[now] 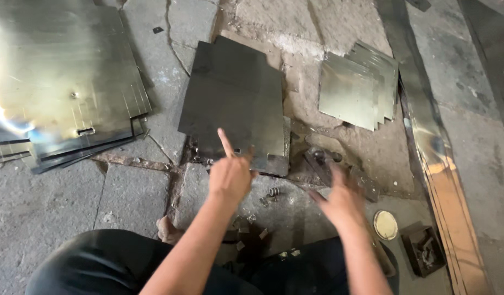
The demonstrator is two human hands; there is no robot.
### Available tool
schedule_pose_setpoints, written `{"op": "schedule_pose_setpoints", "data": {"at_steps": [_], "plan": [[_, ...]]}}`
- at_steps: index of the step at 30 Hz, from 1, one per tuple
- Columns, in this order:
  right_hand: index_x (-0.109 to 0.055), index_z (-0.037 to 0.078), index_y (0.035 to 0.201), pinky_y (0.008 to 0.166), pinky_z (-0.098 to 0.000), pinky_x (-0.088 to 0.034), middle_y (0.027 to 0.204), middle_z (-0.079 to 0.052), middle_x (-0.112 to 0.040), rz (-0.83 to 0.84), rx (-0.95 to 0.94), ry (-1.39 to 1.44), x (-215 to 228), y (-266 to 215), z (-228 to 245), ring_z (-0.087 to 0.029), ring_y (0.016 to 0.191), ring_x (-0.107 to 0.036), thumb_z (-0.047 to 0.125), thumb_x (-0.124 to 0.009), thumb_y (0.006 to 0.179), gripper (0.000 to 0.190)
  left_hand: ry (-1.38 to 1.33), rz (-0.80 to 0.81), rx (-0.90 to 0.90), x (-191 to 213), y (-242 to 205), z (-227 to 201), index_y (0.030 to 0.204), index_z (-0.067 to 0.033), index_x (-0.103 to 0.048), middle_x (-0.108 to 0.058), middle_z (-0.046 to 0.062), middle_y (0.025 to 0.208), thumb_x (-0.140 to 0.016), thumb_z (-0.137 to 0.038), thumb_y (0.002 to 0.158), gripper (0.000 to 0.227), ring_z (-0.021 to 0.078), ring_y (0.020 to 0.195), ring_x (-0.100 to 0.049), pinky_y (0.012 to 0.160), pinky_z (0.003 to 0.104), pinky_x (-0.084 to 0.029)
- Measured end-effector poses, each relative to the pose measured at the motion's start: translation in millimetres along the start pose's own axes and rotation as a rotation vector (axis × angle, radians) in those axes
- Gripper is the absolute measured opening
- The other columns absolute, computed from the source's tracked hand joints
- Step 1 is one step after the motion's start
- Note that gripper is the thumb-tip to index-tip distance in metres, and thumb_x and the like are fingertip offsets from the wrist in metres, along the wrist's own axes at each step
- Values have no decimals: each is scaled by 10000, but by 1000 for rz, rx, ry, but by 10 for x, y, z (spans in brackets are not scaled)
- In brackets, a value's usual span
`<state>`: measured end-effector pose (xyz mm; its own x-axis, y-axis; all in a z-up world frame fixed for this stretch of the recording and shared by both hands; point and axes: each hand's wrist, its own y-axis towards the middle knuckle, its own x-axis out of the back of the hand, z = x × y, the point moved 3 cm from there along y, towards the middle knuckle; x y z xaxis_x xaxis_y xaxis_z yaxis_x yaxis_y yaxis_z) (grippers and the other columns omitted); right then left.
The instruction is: The person sits on the floor and uses a hammer and a metal punch to create indentations on rectangular metal sheets. They repeatedly position the punch on the sheet and strike it with the hammer, then move the finished sheet aside and pick up a new one from a stack.
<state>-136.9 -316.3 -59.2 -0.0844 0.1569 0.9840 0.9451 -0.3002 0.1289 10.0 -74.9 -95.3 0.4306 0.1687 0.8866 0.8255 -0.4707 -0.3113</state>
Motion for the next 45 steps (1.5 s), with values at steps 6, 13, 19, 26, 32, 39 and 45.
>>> {"op": "schedule_pose_setpoints", "data": {"at_steps": [6,13,19,26,32,39,45], "plan": [[-747,5,1016,564,-407,-457,759,-126,-640,330,-777,723,-412,-519,-970,-262,648,-585,507,-769,863,525,105,283,137,-367,-63,-114,1620,-486,-62,133,429,1615,-798,-592,793,1113,282,927,-744,777,331,-614],[-637,38,861,425,-259,-406,613,27,-543,169,-508,1375,275,-94,-415,-88,483,-504,782,-535,842,751,134,366,147,-382,-52,-166,1627,-481,-7,178,442,1595,-801,-587,798,1153,332,1000,-740,827,351,-599],[-657,42,750,425,-298,-427,620,-9,-605,392,-156,1023,-759,129,290,-104,509,-555,802,-495,887,789,121,317,112,-442,-68,-194,1620,-494,-21,186,449,1581,-808,-524,805,1133,331,1016,-727,827,365,-601],[-704,34,748,511,-383,-453,567,-42,-616,412,-224,889,-885,71,425,-195,533,-599,832,-447,833,842,116,327,99,-604,16,-135,1634,-472,-30,172,482,1561,-811,-453,838,1116,321,974,-746,790,353,-608],[-701,54,791,523,-346,-454,598,-75,-638,454,-277,724,-993,151,419,-182,573,-624,791,-488,874,772,102,338,76,-629,26,-158,1630,-430,-58,138,497,1555,-757,-335,863,1042,312,954,-723,784,347,-584],[-684,35,756,540,-377,-424,619,-115,-635,434,-200,923,-1013,57,330,-207,573,-607,860,-423,826,868,153,318,81,-581,-1,-156,1657,-410,-45,115,505,1559,-532,-16,969,930,260,841,-763,704,325,-621],[-695,74,764,515,-376,-379,625,-62,-595,521,-242,763,-998,182,517,-187,569,-581,815,-418,848,796,162,274,59,-573,41,-187,1645,-416,-44,133,518,1546,-542,-53,981,906,275,840,-753,711,336,-609]]}}
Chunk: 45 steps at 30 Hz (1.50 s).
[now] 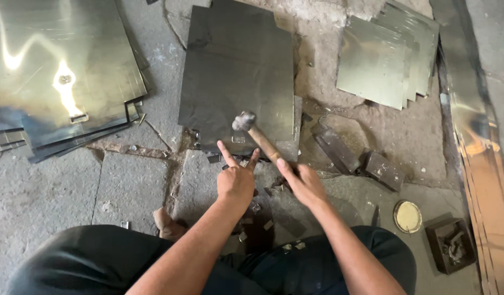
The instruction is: The person sits on the floor and uses a hammer and a metal punch to create indentations on rectangular metal sheets. They repeatedly position the punch on the sheet and strike it with the hammer, then move the finished sheet aside and pick up a new one from a stack.
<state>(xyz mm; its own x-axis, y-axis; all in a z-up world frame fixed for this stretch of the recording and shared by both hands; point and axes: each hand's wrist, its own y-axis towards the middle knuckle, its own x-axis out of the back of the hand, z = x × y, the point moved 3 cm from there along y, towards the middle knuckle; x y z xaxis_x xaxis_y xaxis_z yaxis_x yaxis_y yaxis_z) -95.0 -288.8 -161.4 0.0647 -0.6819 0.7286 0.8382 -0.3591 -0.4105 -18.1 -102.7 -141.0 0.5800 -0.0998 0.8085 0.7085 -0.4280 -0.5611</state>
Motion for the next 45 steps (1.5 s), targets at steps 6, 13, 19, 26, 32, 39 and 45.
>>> {"op": "schedule_pose_setpoints", "data": {"at_steps": [6,13,19,26,32,39,45], "plan": [[-726,108,815,492,-377,-409,595,-32,-624,35,76,-1,3,-70,133,-172,538,-587,781,-459,843,724,4,33,14,-82,-23,6,1653,-409,-17,144,521,1541,-602,-95,960,960,287,870,-754,717,335,-612],[-706,19,810,532,-381,-440,606,-60,-615,64,46,280,53,-222,78,-208,566,-588,780,-466,886,801,-19,34,17,-126,28,26,1651,-433,0,163,513,1538,-566,-65,973,956,280,891,-764,744,339,-616],[-730,83,879,533,-342,-434,596,-57,-625,27,42,2,78,-69,201,-159,574,-603,781,-463,879,747,3,19,14,-56,-7,7,1641,-448,-31,167,517,1548,-511,-44,995,900,287,910,-760,771,346,-602],[-676,191,1155,511,-426,-426,682,-115,-640,94,63,18,44,-149,-3,-239,560,-589,808,-418,906,714,49,52,15,-99,28,32,1647,-435,11,171,490,1549,-529,-36,979,948,289,928,-759,755,344,-621],[-743,45,852,556,-372,-473,662,-118,-700,4,55,18,168,-95,55,-208,593,-659,839,-428,857,854,3,19,14,-10,-64,32,1657,-444,-2,138,537,1538,-566,-95,981,947,298,936,-768,800,356,-602],[-735,129,866,567,-349,-483,671,-69,-691,30,64,100,41,-87,91,-199,638,-661,849,-458,802,774,33,-21,22,-29,-6,10,1628,-468,-34,146,523,1533,-713,-281,931,991,305,911,-761,766,348,-605],[-714,61,787,568,-354,-469,637,-61,-656,-6,156,145,235,-228,-18,-196,596,-631,844,-427,831,835,48,-21,19,-107,3,73,1641,-460,-13,125,525,1532,-713,-278,939,1008,300,886,-765,740,348,-616]]}}
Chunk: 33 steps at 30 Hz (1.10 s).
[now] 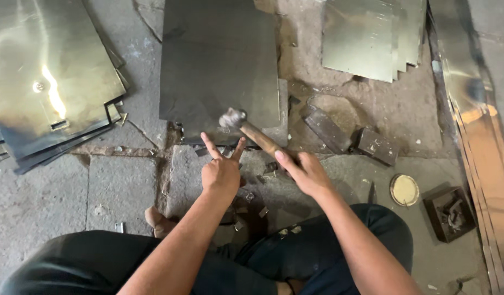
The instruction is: The person sits on the floor and uses a hammer and a metal punch to create indentations on rectangular metal sheets. They repeatedly position the punch on the sheet and strike it with the hammer, then move the finished sheet aside and pick up a new one from a stack.
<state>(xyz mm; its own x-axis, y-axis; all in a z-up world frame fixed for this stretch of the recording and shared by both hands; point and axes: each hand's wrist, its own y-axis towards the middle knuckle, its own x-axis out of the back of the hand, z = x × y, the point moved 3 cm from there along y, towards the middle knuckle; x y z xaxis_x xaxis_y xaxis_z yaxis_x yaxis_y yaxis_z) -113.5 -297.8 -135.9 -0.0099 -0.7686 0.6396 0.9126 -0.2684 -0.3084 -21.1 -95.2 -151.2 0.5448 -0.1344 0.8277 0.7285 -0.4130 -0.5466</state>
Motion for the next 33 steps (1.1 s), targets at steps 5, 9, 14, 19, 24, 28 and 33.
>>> {"op": "schedule_pose_setpoints", "data": {"at_steps": [5,9,14,19,24,28,33], "plan": [[-666,39,734,559,-367,-453,613,-103,-640,15,-162,-75,-22,157,-29,-197,576,-620,844,-443,830,841,-29,74,4,63,-27,-32,1631,-468,13,159,516,1534,-771,-388,882,1087,301,929,-739,790,359,-590],[-677,45,740,535,-377,-435,605,-103,-612,-6,-129,93,-16,31,-140,-217,562,-583,848,-445,825,841,-18,28,-5,-49,-4,2,1641,-461,-5,155,530,1534,-690,-289,961,981,290,885,-772,751,355,-614],[-689,41,731,533,-340,-449,632,-76,-640,5,-220,-146,-86,181,-157,-178,576,-612,861,-447,834,861,9,24,-13,35,-20,-45,1646,-439,17,145,539,1520,-755,-407,907,1069,312,936,-753,777,364,-609],[-698,47,763,551,-361,-470,662,-113,-665,5,-219,-78,-128,145,-214,-213,606,-651,874,-424,807,872,-31,48,-18,85,-85,-46,1627,-461,-5,163,505,1545,-827,-475,817,1154,324,977,-732,813,365,-599],[-733,35,844,592,-412,-490,693,-110,-697,9,-218,-171,-152,191,-80,-241,673,-678,856,-465,808,864,1,43,-16,105,-74,-73,1641,-451,-4,155,513,1543,-738,-349,908,1043,311,959,-748,809,357,-608],[-771,22,907,648,-400,-508,704,-138,-708,37,-132,-136,-182,63,41,-259,694,-694,841,-454,826,881,-6,29,-22,-28,4,-39,1645,-444,-53,142,527,1534,-629,-180,977,921,302,939,-758,791,357,-610],[-747,126,1106,675,-439,-531,768,-112,-738,31,-101,-70,-183,93,286,-274,753,-720,830,-435,790,832,9,-7,-24,-33,46,-59,1639,-435,-77,139,540,1520,-567,-121,985,875,306,933,-754,775,357,-607]]}}
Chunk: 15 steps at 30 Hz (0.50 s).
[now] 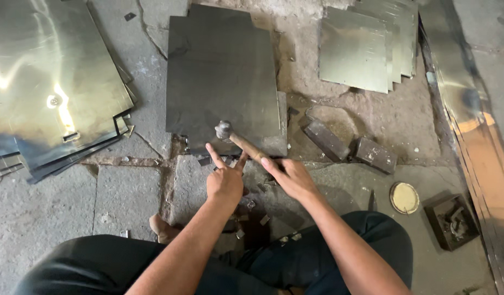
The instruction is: The person sits on the floor and uses a hammer and a metal punch to create indentations on rectangular metal sheets. They repeatedly position the punch on the sheet and strike it with the hammer, then move the finished sheet aside and pick up a new one from a stack.
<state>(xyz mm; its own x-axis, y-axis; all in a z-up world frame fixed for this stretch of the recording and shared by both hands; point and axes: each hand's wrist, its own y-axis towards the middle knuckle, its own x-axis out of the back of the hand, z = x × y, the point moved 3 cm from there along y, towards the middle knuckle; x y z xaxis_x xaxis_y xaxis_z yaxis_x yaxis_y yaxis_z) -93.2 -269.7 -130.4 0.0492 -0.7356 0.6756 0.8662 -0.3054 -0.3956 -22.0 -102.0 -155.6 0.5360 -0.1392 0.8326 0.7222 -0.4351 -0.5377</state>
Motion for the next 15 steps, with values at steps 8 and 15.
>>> {"op": "schedule_pose_setpoints", "data": {"at_steps": [8,15], "plan": [[-722,32,933,600,-395,-458,728,-81,-632,22,-183,-23,91,25,-105,-253,686,-595,872,-406,919,898,25,27,-1,126,-107,-1,1659,-447,-11,128,526,1539,-603,-108,1000,949,269,866,-778,727,341,-623],[-772,23,916,708,-425,-547,806,-176,-770,-260,-388,-210,1293,-479,-735,-305,750,-740,773,-458,904,813,-6,-130,-34,330,-298,-53,1641,-295,-20,101,329,1669,-833,-422,828,1157,284,841,-738,682,347,-608]]}}
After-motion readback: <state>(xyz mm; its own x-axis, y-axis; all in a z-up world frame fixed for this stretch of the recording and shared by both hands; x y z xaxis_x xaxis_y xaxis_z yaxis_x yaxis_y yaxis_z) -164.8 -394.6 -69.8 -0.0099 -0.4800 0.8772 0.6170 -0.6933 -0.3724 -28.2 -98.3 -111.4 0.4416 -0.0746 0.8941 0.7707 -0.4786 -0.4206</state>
